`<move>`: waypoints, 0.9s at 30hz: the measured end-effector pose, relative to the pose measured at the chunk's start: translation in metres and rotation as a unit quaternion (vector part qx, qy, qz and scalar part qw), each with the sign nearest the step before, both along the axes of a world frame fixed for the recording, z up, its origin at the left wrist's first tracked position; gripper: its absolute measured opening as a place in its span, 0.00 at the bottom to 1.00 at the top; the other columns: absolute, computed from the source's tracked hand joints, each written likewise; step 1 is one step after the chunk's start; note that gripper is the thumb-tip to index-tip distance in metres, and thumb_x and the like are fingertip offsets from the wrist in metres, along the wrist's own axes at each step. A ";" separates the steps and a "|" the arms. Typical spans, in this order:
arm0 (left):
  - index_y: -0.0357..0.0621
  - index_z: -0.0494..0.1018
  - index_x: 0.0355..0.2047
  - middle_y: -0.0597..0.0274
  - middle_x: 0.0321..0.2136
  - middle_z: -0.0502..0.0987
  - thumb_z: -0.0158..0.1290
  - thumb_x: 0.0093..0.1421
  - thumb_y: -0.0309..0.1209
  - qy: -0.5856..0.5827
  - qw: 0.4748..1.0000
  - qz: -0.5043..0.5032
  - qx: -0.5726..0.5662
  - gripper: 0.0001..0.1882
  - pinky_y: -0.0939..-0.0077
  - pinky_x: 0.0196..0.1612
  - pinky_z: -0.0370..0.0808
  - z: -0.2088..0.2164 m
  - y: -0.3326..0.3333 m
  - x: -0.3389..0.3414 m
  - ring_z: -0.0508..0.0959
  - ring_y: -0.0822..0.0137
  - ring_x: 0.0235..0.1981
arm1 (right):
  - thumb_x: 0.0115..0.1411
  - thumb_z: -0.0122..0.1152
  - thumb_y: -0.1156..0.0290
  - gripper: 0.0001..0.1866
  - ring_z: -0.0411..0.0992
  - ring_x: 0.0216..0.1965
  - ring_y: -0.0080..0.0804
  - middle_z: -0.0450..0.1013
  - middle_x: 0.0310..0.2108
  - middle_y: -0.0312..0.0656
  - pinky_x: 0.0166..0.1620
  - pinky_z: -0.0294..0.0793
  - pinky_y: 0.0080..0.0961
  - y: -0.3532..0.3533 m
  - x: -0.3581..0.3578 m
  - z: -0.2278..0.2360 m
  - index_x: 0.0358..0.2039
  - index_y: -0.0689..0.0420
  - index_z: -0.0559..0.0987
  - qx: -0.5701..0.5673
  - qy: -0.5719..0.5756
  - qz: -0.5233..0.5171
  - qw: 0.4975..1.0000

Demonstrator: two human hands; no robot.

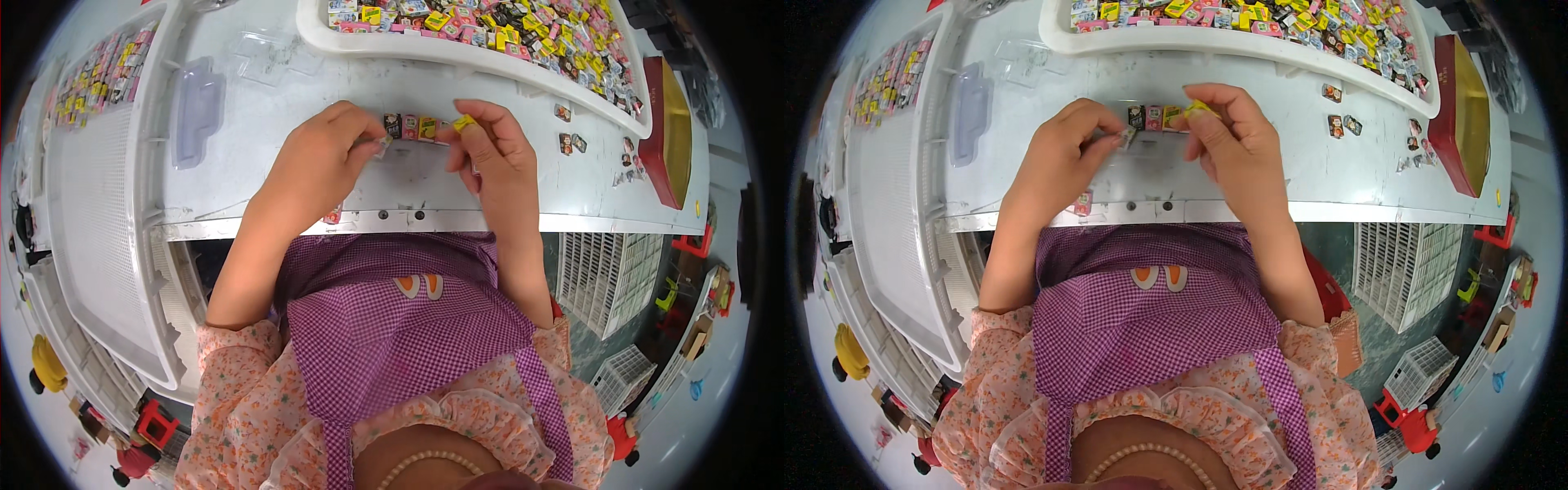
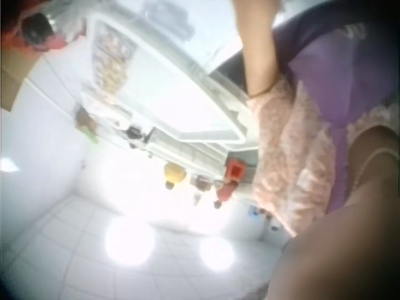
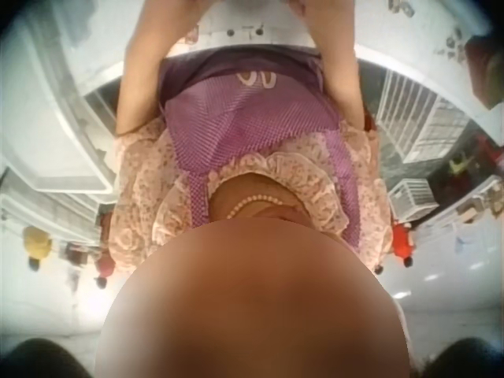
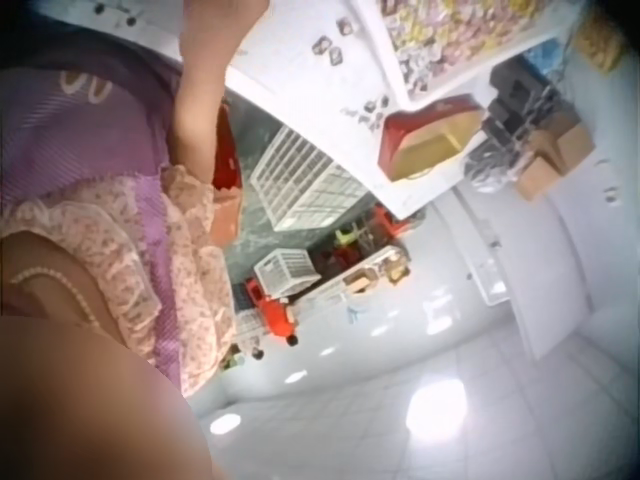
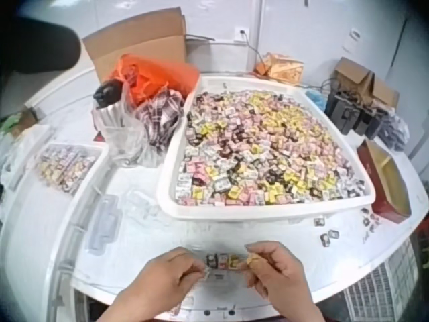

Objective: The person is sorting and arranging small, colorful toy blocks into organized rows on a workspace.

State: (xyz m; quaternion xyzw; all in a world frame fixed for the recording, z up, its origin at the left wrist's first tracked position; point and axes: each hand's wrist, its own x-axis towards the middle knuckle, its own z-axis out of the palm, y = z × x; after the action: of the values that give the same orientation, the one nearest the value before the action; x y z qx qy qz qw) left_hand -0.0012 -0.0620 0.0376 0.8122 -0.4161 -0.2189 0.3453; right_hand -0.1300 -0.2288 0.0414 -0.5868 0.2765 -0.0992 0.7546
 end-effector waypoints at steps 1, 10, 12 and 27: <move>0.39 0.73 0.37 0.57 0.37 0.73 0.55 0.54 0.26 -0.003 1.000 0.010 -0.015 0.09 0.65 0.36 0.74 -0.001 -0.001 -0.001 0.76 0.54 0.32 | 0.63 0.51 0.74 0.12 0.65 0.26 0.15 0.73 0.33 0.38 0.29 0.64 0.10 0.001 0.003 -0.003 0.47 0.60 0.75 -0.064 0.008 0.017 0.998; 0.40 0.73 0.38 0.54 0.34 0.74 0.55 0.54 0.25 -0.054 0.997 0.005 -0.050 0.11 0.64 0.36 0.74 -0.006 -0.007 -0.012 0.77 0.53 0.31 | 0.55 0.57 0.83 0.10 0.72 0.34 0.24 0.73 0.35 0.37 0.39 0.71 0.18 0.007 0.017 -0.022 0.38 0.60 0.78 -0.331 -0.019 0.045 0.942; 0.40 0.73 0.39 0.54 0.35 0.74 0.55 0.54 0.25 -0.049 0.995 -0.007 -0.082 0.11 0.63 0.36 0.74 -0.007 -0.009 -0.012 0.77 0.52 0.31 | 0.55 0.58 0.82 0.09 0.73 0.35 0.24 0.73 0.35 0.37 0.39 0.71 0.18 0.006 0.017 -0.022 0.38 0.60 0.78 -0.330 -0.017 0.035 0.943; 0.35 0.73 0.33 0.50 0.28 0.77 0.53 0.55 0.25 0.048 0.991 0.119 -0.036 0.06 0.70 0.32 0.74 -0.007 -0.011 0.005 0.77 0.57 0.27 | 0.51 0.58 0.86 0.10 0.73 0.33 0.30 0.71 0.32 0.40 0.36 0.74 0.23 0.010 0.025 -0.013 0.34 0.62 0.79 -0.400 -0.081 0.118 0.905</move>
State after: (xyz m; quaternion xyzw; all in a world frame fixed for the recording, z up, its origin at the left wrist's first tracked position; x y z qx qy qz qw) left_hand 0.0038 -0.0735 0.0307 0.8314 -0.3073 -0.1996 0.4177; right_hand -0.1052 -0.2191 0.0280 -0.8575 0.0802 -0.1587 0.4828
